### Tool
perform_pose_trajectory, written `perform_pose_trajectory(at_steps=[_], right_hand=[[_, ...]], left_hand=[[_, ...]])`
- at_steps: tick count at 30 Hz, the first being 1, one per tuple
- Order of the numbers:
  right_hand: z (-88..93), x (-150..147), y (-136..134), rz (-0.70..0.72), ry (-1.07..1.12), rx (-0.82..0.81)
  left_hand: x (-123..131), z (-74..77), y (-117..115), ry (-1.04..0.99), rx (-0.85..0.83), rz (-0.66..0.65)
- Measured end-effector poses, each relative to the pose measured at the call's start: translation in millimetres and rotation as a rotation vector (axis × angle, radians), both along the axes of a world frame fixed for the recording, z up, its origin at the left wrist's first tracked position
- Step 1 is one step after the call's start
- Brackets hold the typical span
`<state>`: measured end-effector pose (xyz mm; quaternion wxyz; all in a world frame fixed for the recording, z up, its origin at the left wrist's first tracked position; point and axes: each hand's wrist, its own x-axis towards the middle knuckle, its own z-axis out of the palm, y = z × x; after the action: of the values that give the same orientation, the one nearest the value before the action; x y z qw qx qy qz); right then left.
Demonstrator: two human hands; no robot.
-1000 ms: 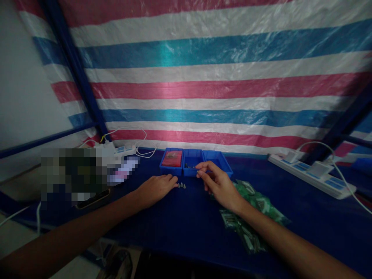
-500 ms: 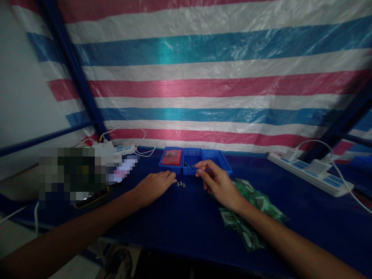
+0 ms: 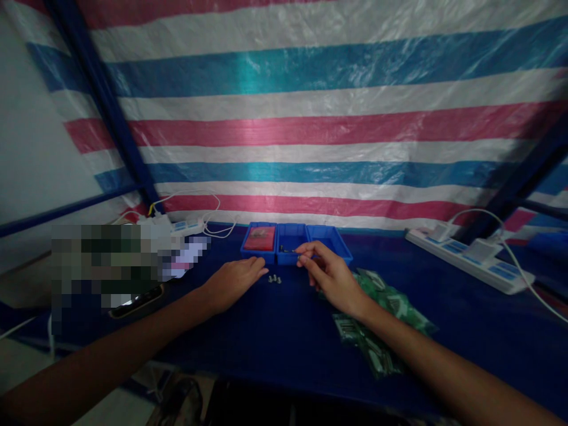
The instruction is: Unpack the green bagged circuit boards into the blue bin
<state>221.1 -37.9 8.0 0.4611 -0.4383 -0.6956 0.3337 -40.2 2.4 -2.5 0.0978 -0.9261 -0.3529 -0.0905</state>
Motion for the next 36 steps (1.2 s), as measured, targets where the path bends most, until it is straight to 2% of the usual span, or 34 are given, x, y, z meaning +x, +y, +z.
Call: perform_pose_trajectory(at_steps=[6,16,26,36], right_hand=[[1.5,-0.7,-0.7,0.000,0.005,0.014],[2.4,-1.1,-2.7,0.000,-0.003,0.007],[-0.4,0.2,0.1,0.005,-0.007,-0.003],[-1.2,-0.1,0.2,-0.004,-0.003,0.000]], left_hand=[[0.8,4.3,-0.4,0.006,-0.039,0.021],[2.2,-0.1,-1.4,0.131,0.008,0.014],[2.0,-3.3,1.9,0.153,0.014,0.022],[1.5,2.0,-0.9,0.159,0.004,0.023]])
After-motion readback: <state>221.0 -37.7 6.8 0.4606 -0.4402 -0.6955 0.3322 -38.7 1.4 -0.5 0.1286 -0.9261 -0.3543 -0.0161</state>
